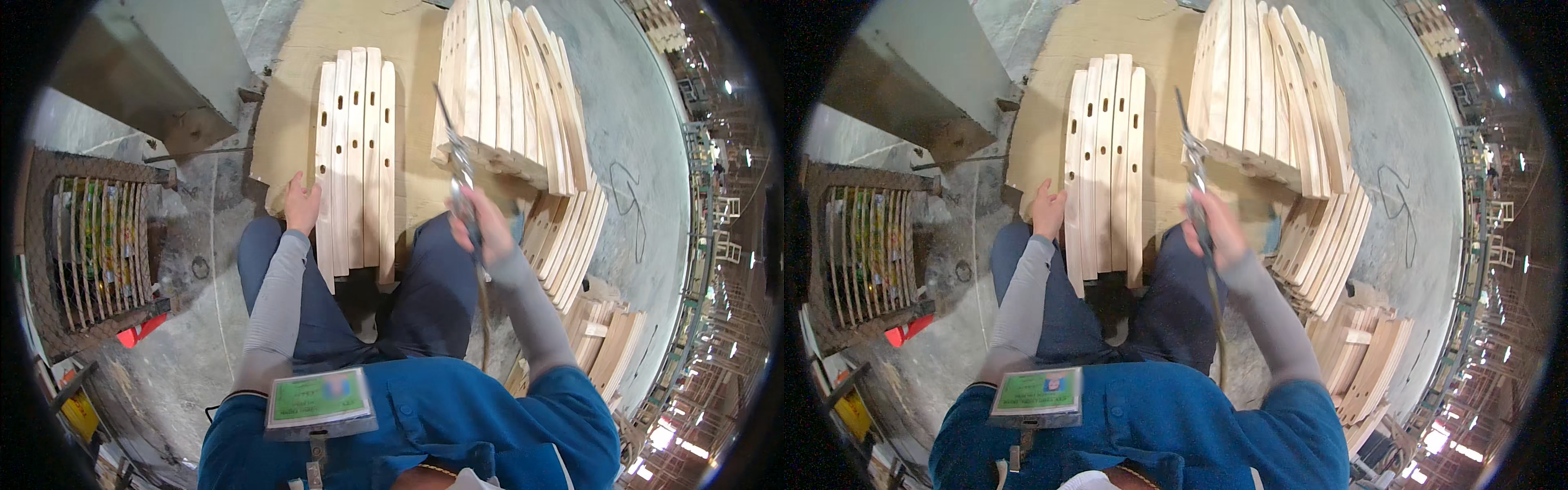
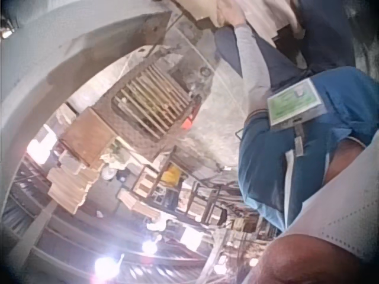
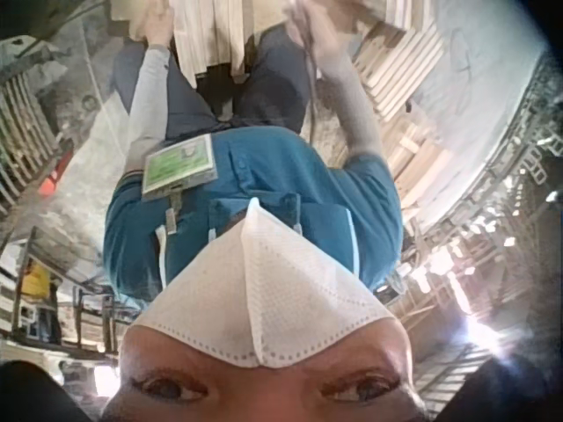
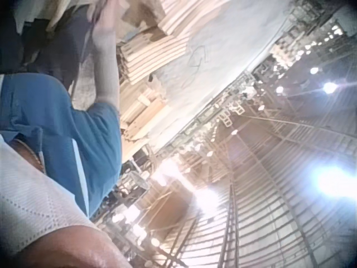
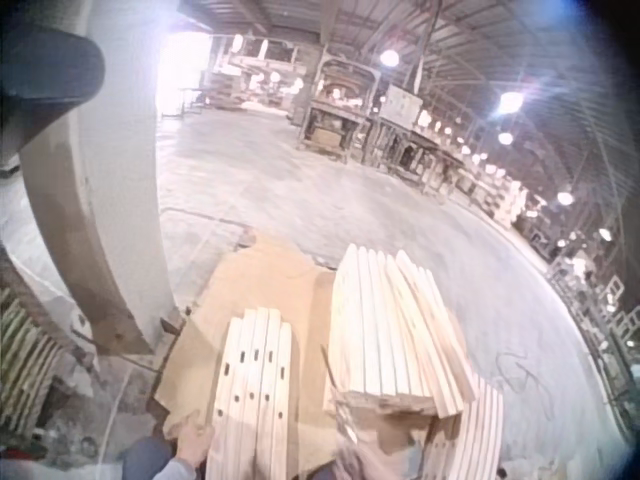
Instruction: The person sits on the floor and repeatedly picks up, aligns, and stacks light-colored wooden slats with elongated holes. They carry stacks to a nearby table, place them down, and later apply a liquid from a green container using a small stick to the slats.
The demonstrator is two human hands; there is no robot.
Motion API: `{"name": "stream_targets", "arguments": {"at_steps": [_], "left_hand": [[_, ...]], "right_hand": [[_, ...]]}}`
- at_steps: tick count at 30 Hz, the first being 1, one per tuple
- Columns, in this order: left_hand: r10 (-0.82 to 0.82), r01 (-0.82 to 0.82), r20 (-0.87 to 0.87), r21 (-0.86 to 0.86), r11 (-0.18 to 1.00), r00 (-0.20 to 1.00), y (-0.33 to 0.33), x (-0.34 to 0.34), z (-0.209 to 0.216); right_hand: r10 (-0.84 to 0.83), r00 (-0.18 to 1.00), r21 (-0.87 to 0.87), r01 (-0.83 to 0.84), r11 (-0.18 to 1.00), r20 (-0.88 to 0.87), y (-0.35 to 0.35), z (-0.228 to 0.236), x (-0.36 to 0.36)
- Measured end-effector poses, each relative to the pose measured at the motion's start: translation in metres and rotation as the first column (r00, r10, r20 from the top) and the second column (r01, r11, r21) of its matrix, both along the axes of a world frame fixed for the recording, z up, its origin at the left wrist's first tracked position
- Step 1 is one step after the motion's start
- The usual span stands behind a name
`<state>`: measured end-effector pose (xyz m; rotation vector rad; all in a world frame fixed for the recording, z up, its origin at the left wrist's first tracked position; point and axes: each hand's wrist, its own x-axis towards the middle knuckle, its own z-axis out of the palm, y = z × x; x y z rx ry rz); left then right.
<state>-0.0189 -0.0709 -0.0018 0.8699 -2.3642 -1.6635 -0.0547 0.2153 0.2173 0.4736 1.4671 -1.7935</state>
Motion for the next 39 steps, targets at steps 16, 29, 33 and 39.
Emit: {"name": "stream_targets", "arguments": {"at_steps": [16, 29, 33, 39], "left_hand": [[-0.032, 0.028, 0.031, 0.130, 0.991, 0.999, 0.000, 0.001, 0.005], [-0.087, 0.077, 0.093, 0.106, 0.991, 0.992, 0.000, 0.002, 0.025], [-0.072, 0.066, 0.076, 0.081, 0.995, 0.995, 0.001, 0.002, 0.009], [-0.082, 0.062, 0.150, 0.133, 0.989, 0.985, -0.002, 0.001, 0.007]], "right_hand": [[-0.447, 0.808, 0.239, 0.555, 0.797, -0.385, -0.133, -0.107, -0.150], [-0.288, 0.881, 0.286, 0.406, 0.868, -0.376, -0.110, -0.136, -0.200], [-0.283, 0.880, 0.427, 0.440, 0.790, -0.382, -0.097, -0.146, -0.251], [-0.373, 0.871, 0.362, 0.477, 0.801, -0.320, -0.100, -0.152, -0.268]]}}
